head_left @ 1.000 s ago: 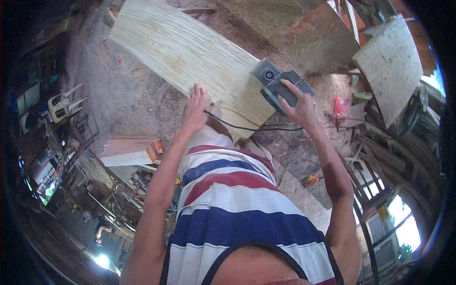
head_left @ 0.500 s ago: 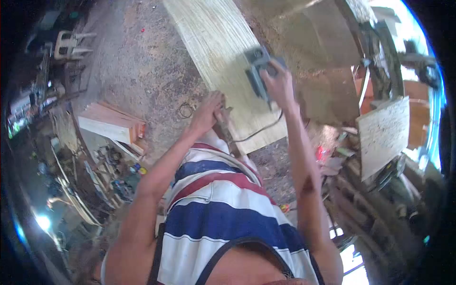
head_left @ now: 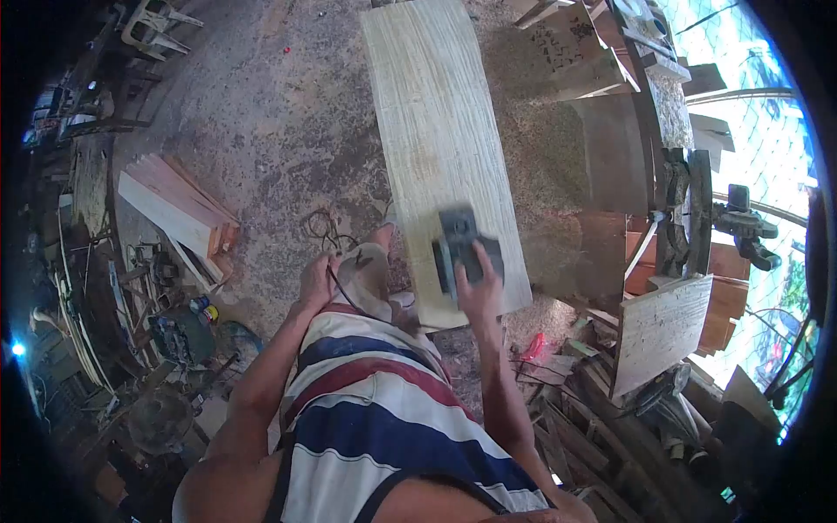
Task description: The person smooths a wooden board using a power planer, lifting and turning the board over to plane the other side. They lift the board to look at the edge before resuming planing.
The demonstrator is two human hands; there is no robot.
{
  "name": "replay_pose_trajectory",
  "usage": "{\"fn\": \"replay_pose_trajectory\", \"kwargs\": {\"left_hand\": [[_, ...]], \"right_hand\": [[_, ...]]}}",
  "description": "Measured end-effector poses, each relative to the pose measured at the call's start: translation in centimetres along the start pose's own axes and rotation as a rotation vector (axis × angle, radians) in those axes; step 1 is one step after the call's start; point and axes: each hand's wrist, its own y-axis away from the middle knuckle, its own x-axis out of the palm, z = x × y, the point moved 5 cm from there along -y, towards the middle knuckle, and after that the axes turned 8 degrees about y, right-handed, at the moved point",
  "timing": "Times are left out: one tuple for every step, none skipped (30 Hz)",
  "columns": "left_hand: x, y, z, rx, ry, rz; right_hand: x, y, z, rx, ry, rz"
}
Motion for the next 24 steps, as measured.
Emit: {"fn": "replay_pose_trajectory", "kwargs": {"left_hand": [[-0.2, -0.5, 0.1, 0.001, 0.014, -0.019], [-0.6, -1.0, 0.3, 0.003, 0.026, -0.034], [-1.0, -1.8, 0.6, 0.006, 0.039, -0.048], [-1.2, -2.4, 0.8, 0.002, 0.074, -0.054], [-1.5, -2.9, 1.0, -0.006, 0.108, -0.058], [-1.8, -3.5, 1.0, -0.014, 0.142, -0.064], [-2.3, -4.1, 0.4, -0.066, 0.128, -0.042], [-3.2, -4.5, -1.0, -0.119, 0.111, -0.018], [-3.7, -5.0, -1.4, -0.169, 0.094, 0.004], [-3.5, -5.7, -1.1, -0.169, 0.093, -0.011], [-3.2, -6.2, -0.4, -0.167, 0.091, -0.024], [-3.1, -6.9, -0.1, -0.163, 0.089, -0.038], [-3.0, -7.5, 0.1, -0.157, 0.108, -0.035], [-3.0, -8.1, 0.0, -0.152, 0.126, -0.032], [-3.0, -8.6, -0.1, -0.145, 0.141, -0.030], [-3.2, -9.2, -0.2, -0.155, 0.147, -0.014], [-3.4, -9.7, -0.4, -0.164, 0.152, 0.002], [-3.5, -10.6, -0.5, -0.169, 0.156, 0.016], [-3.7, -11.3, -0.5, -0.183, 0.169, 0.021], [-3.8, -12.0, -0.5, -0.198, 0.182, 0.026], [-3.8, -12.9, -0.4, -0.213, 0.196, 0.031], [-3.8, -13.7, -0.5, -0.199, 0.194, 0.022], [-3.7, -14.4, -0.3, -0.190, 0.193, 0.012], [-3.7, -15.3, -0.8, -0.179, 0.190, 0.004]], "right_hand": [[0.6, -3.2, 1.0, -0.005, 0.004, 0.001], [1.2, -6.4, 1.9, -0.008, 0.008, 0.001], [2.1, -9.6, 2.5, -0.051, 0.006, -0.029], [2.8, -12.8, 3.0, -0.095, 0.006, -0.058], [3.1, -15.7, 4.1, -0.076, 0.050, -0.058], [3.0, -18.4, 5.8, -0.060, 0.092, -0.058], [2.9, -20.8, 7.2, -0.043, 0.074, -0.060], [2.7, -22.9, 8.7, -0.023, 0.056, -0.060], [3.0, -25.1, 9.5, -0.006, 0.036, -0.063], [3.5, -27.5, 9.8, -0.023, 0.046, -0.078], [3.9, -29.9, 10.0, -0.037, 0.055, -0.095], [4.0, -31.9, 10.7, -0.052, 0.065, -0.114], [4.2, -34.0, 11.2, -0.022, 0.085, -0.117], [4.3, -36.0, 12.2, -0.031, 0.096, -0.117], [4.3, -38.0, 12.9, -0.041, 0.105, -0.118], [4.5, -39.9, 13.7, -0.049, 0.112, -0.118], [4.8, -41.9, 14.1, -0.060, 0.103, -0.143], [5.2, -44.1, 14.8, -0.064, 0.105, -0.147], [5.4, -46.0, 15.3, -0.065, 0.109, -0.151], [5.7, -48.0, 15.7, -0.065, 0.114, -0.154], [6.1, -50.2, 16.2, -0.100, 0.126, -0.167], [6.5, -52.0, 16.5, -0.131, 0.139, -0.176], [7.0, -53.8, 16.9, -0.162, 0.152, -0.182], [7.3, -55.4, 17.6, -0.190, 0.159, -0.188]]}}
